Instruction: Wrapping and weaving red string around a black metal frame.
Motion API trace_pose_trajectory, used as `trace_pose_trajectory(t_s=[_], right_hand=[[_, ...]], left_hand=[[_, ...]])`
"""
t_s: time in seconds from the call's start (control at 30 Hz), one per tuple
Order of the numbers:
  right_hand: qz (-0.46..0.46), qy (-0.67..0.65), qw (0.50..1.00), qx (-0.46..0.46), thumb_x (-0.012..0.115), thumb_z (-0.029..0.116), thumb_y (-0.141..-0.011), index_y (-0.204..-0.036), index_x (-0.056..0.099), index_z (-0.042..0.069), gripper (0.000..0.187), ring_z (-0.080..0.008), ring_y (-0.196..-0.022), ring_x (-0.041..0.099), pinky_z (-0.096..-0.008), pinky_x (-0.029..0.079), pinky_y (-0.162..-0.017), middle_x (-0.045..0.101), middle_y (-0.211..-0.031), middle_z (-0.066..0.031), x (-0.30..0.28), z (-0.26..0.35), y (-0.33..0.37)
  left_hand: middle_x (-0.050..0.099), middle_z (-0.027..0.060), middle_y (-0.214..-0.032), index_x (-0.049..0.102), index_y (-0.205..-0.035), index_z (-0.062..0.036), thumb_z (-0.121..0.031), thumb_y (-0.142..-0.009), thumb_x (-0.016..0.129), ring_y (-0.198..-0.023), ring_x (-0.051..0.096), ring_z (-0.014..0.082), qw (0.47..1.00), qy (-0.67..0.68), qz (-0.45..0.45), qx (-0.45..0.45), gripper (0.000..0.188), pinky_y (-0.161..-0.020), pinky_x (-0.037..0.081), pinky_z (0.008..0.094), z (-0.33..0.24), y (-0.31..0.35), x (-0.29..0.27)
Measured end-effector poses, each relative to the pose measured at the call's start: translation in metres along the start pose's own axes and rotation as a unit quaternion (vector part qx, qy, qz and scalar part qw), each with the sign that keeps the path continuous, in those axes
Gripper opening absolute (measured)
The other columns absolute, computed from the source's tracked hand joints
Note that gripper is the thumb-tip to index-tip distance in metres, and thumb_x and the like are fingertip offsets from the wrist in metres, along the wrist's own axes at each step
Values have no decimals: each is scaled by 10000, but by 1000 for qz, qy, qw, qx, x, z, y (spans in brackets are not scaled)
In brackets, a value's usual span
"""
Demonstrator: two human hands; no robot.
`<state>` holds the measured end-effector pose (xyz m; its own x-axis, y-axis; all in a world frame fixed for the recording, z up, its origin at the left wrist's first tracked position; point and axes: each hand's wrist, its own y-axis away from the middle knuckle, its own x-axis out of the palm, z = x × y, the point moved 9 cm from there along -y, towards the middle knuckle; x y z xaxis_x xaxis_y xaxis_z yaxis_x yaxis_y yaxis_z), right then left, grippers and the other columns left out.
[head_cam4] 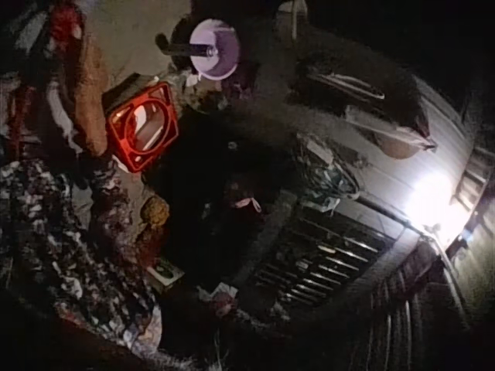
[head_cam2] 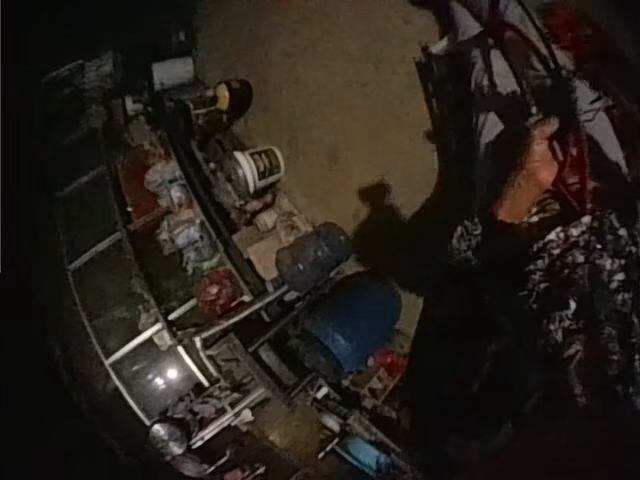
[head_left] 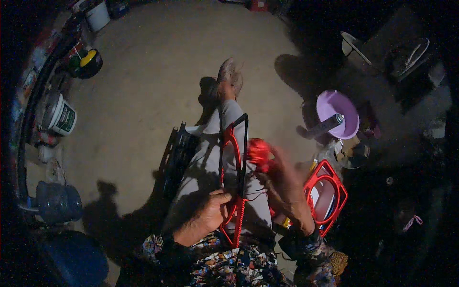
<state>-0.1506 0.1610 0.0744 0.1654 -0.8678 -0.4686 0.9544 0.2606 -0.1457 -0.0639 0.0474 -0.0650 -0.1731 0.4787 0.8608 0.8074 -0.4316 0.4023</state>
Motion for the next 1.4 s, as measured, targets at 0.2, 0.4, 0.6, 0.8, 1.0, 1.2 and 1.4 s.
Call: trace_pose_trajectory(t_s=[0.2, 0.4, 0.6, 0.8, 1.0, 1.2, 1.4], right_hand=[[157, 434, 843, -276, 612, 191, -729, -1091, 576, 153, 365, -209, -989, 533, -373, 413, -816, 601, -972, -71, 64, 90, -21], [273, 579, 709, -295, 552, 280, -820, -1112, 585, 112, 338, -245, -1166, 447, -480, 290, -1034, 568, -1115, -115, 118, 52, -23], [349, 579, 674, -299, 580, 316, -805, -981, 645, 126, 267, -269, -1194, 466, -593, 197, -1073, 608, -1055, -79, 139, 17, -14], [176, 389, 813, -396, 646, 189, -759, -907, 662, 146, 155, -244, -1026, 535, -482, 328, -981, 610, -958, -56, 77, 84, -19], [-24, 205, 965, -159, 636, 107, -805, -937, 645, 57, 141, -229, -762, 581, -353, 433, -812, 588, -756, -70, -31, 72, 26], [11, -140, 973, 181, 616, 213, -904, -984, 618, 23, 206, -117, -826, 591, -272, 470, -766, 649, -906, -57, -1, -69, 58], [136, -255, 944, 159, 615, 231, -914, -1143, 590, -2, 328, -105, -867, 589, -257, 481, -767, 653, -983, -47, 38, -72, 47]], left_hand=[[630, 141, -1027, 640, -1021, -18, -107, -779, 605, -950, 603, 287, 328, -877, -16, 351, 260, -858, 484, 392, -66, 80, 104], [627, 127, -850, 673, -898, -43, -166, -748, 636, -827, 608, 305, 8, -962, -11, 274, 197, -814, 489, 376, -54, 85, 133], [583, 96, -617, 654, -809, -22, -156, -768, 641, -677, 604, 290, -99, -972, 0, 214, 140, -734, 496, 351, -44, 81, 122], [627, 109, -861, 626, -951, -5, -46, -825, 559, -817, 607, 236, 321, -923, -20, 212, 148, -777, 478, 307, -61, 63, 114], [654, 99, -915, 592, -1039, -45, -47, -835, 521, -811, 627, 247, 924, -323, -119, 167, 216, -764, 498, 380, -51, 23, 47], [668, 117, -939, 570, -1064, -51, -59, -859, 508, -791, 649, 291, 985, -77, -139, 70, 215, -721, 526, 409, -13, 7, 7], [654, 120, -915, 565, -1066, -42, -81, -869, 546, -797, 640, 284, 986, -65, -143, 56, 201, -712, 529, 391, -16, 9, 9]])
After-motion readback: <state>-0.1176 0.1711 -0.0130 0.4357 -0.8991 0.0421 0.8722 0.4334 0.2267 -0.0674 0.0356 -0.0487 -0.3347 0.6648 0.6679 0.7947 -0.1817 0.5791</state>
